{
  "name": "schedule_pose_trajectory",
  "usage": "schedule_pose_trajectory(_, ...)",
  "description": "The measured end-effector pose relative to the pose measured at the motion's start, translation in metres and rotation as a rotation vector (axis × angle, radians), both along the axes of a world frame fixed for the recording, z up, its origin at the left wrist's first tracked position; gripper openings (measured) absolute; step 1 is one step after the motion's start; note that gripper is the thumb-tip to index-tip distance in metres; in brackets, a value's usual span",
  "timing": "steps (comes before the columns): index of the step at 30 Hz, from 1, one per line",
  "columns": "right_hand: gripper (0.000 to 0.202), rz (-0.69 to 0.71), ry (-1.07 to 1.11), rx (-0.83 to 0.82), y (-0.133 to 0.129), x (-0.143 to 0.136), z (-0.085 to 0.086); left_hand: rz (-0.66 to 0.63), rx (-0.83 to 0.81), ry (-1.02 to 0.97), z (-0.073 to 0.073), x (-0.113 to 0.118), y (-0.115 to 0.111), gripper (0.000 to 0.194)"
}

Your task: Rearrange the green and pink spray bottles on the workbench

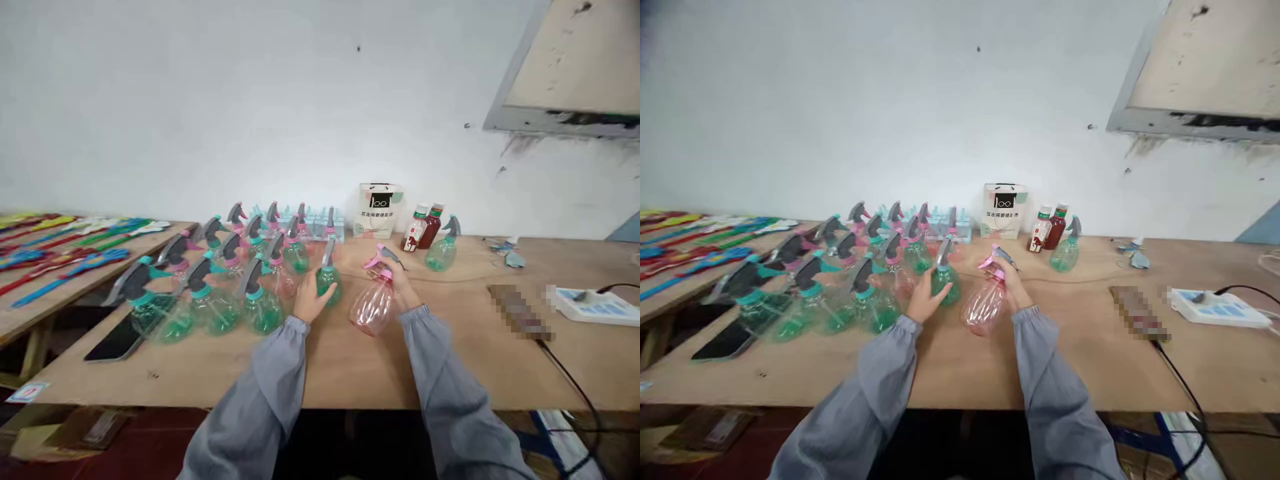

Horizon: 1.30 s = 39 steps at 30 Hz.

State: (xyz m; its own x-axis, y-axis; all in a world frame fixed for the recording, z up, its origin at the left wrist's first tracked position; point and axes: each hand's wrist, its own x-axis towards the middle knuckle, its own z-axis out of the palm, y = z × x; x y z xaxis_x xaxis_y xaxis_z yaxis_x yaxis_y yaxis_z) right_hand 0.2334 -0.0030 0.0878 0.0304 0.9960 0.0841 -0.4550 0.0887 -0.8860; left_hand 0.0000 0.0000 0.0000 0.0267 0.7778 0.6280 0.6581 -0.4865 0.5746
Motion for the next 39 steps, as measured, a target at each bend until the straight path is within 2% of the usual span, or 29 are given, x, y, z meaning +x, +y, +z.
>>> schedule_pose_trajectory(4, 0.029, -0.01, -0.014, -0.014, 0.005, -0.001, -0.003, 0.008, 0.025, -0.02, -0.002, 0.001, -0.001, 0.063)
schedule_pose_trajectory(8, 0.03, 0.11, -0.086, -0.049, 0.002, 0.0, -0.004, -0.001, 0.027, -0.038, 0.0, 0.002, -0.002, 0.061)
schedule_pose_trajectory(14, 0.035, 0.038, -0.088, -0.012, -0.006, -0.005, -0.002, -0.001, -0.002, -0.066, 0.004, 0.003, -0.005, 0.061)
schedule_pose_trajectory(18, 0.036, 0.067, -0.028, -0.007, -0.006, -0.006, -0.002, -0.003, 0.002, -0.069, 0.005, 0.004, -0.006, 0.06)
schedule_pose_trajectory(25, 0.041, 0.026, -0.11, -0.001, -0.01, -0.004, -0.004, -0.012, -0.027, -0.071, 0.008, 0.004, -0.008, 0.061)
schedule_pose_trajectory(31, 0.041, 0.09, -0.155, -0.046, -0.021, -0.003, 0.001, -0.02, -0.021, -0.067, 0.008, 0.004, -0.008, 0.06)
schedule_pose_trajectory(33, 0.042, 0.048, -0.162, -0.025, -0.022, -0.003, 0.003, -0.019, -0.03, -0.068, 0.008, 0.003, -0.008, 0.061)
schedule_pose_trajectory(37, 0.043, -0.138, -0.147, -0.048, -0.018, -0.004, 0.004, -0.024, -0.025, -0.063, 0.009, 0.003, -0.008, 0.06)
schedule_pose_trajectory(39, 0.043, -0.154, -0.195, -0.088, -0.018, -0.002, 0.003, -0.025, -0.02, -0.062, 0.009, 0.003, -0.008, 0.06)
